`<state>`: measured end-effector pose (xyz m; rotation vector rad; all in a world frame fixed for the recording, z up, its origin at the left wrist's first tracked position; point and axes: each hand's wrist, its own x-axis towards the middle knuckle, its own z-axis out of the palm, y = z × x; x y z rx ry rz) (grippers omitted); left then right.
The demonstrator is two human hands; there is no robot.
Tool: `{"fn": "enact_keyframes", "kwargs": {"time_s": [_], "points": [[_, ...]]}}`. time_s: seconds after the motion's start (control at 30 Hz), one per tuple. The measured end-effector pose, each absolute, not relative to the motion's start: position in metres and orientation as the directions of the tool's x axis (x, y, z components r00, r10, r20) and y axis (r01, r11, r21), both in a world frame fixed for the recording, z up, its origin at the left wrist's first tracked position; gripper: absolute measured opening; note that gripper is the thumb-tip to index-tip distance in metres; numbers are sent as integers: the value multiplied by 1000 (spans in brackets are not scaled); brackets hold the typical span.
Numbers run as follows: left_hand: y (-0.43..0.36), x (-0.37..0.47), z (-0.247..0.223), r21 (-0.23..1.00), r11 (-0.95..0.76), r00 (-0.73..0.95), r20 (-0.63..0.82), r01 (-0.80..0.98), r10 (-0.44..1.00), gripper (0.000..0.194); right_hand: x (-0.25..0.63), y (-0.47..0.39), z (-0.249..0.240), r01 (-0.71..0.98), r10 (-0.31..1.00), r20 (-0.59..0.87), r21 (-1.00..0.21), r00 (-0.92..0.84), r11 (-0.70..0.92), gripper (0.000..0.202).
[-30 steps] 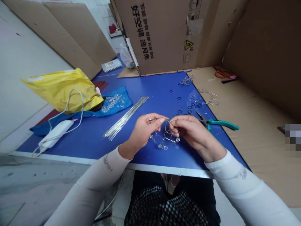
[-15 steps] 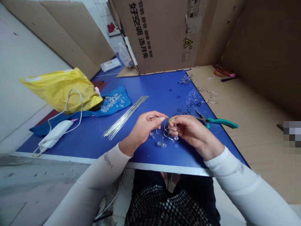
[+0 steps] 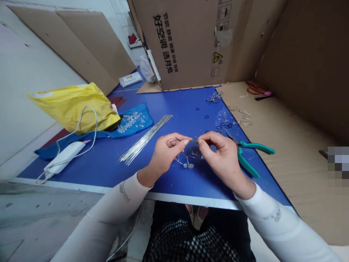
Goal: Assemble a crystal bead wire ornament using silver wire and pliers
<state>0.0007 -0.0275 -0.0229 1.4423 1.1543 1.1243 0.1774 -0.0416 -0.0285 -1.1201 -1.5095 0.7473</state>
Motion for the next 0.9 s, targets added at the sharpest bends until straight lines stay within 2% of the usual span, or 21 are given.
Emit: {"fn": "enact_keyframes", "kwargs": {"time_s": [0.07, 0.17, 0.47, 0.67, 0.9], "points": [[-29, 2, -21, 994, -65, 161, 51, 83, 986, 20, 176, -45, -28, 410, 860, 510, -779, -27, 475, 15], [-29, 3, -20, 1000, -5, 189, 6, -10, 982, 18, 176, -47, -31, 525, 764, 638, -621, -92, 582, 14], [-30, 4, -17, 954, 210, 296, -141, -215, 945, 22, 178, -41, -43, 630, 496, 839, -264, -223, 730, 16], [-30, 3, -18, 903, 306, 368, -186, -300, 911, 20, 178, -41, -45, 664, 443, 852, -162, -279, 730, 24], [-31, 4, -18, 919, 258, 316, -160, -297, 935, 25, 179, -39, -46, 708, 453, 838, -120, -303, 696, 20]]}}
